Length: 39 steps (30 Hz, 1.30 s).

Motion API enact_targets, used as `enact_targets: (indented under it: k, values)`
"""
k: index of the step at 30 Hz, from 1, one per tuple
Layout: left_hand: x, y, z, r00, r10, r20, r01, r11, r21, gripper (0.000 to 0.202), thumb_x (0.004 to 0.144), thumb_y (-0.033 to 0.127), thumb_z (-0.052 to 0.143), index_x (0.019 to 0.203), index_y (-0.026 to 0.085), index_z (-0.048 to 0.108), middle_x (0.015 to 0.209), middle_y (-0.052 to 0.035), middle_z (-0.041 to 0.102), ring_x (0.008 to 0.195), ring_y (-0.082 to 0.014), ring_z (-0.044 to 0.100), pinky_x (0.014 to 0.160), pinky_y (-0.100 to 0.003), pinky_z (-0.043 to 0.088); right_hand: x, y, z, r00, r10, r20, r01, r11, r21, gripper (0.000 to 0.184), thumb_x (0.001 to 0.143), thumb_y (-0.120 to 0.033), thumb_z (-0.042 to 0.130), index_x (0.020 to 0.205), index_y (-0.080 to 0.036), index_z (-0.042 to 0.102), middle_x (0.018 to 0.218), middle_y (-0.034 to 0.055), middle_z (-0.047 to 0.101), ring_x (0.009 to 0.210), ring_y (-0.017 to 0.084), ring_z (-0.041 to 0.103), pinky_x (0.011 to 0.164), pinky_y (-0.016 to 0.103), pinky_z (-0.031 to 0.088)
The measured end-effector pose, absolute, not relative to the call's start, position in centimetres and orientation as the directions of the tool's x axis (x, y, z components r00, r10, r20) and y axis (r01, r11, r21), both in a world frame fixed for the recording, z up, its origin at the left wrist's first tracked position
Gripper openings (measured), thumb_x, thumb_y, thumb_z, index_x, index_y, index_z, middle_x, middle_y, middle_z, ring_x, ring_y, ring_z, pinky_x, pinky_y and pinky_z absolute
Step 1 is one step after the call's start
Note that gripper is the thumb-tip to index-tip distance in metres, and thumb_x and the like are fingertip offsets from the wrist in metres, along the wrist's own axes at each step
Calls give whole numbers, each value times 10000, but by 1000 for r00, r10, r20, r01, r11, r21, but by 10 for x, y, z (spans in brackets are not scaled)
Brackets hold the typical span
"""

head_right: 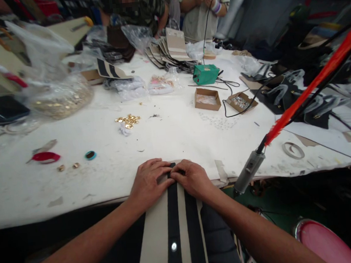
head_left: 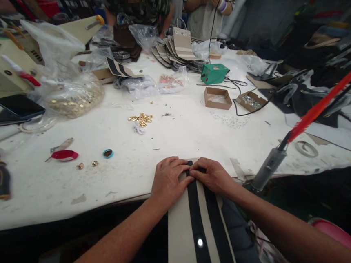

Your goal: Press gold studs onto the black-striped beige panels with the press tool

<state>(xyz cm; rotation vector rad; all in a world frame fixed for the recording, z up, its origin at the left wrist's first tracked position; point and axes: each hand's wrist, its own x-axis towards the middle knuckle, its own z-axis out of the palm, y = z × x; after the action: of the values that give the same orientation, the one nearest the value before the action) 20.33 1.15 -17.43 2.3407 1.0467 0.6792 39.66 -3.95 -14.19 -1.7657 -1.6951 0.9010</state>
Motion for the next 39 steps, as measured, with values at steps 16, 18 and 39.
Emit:
enact_targets:
  k: [16, 18, 39]
  values:
    - [203, 11, -176, 583, 752, 306, 524, -637, 565, 264, 865, 333, 845, 1124, 324, 794, 1296, 30, 771, 1302, -304, 590, 1109, -530, 423, 397, -60, -129, 151, 986, -75, 459, -137, -878, 260, 965, -427, 619, 997, -206, 751, 859, 21, 746, 778, 193, 665, 731, 305, 500]
    - [203, 11, -175, 584, 749, 313, 521, -642, 563, 258, 867, 335, 844, 1122, 331, 799, 1294, 29, 772, 1301, -308, 593, 1110, -539, 425, 405, -87, -130, 312, 950, -7, 427, -147, -893, 306, 952, -483, 648, 1027, -202, 747, 848, 38, 745, 748, 205, 671, 703, 318, 522]
    - [202, 12, -177, 618, 731, 289, 529, -659, 535, 262, 928, 389, 771, 1185, 343, 794, 1361, 20, 741, 1349, -318, 566, 1115, -567, 425, 472, -115, -121, 717, 695, -61, -31, -56, -998, 438, 780, -434, 805, 1112, -191, 655, 739, -11, 657, 698, 198, 617, 677, 323, 488]
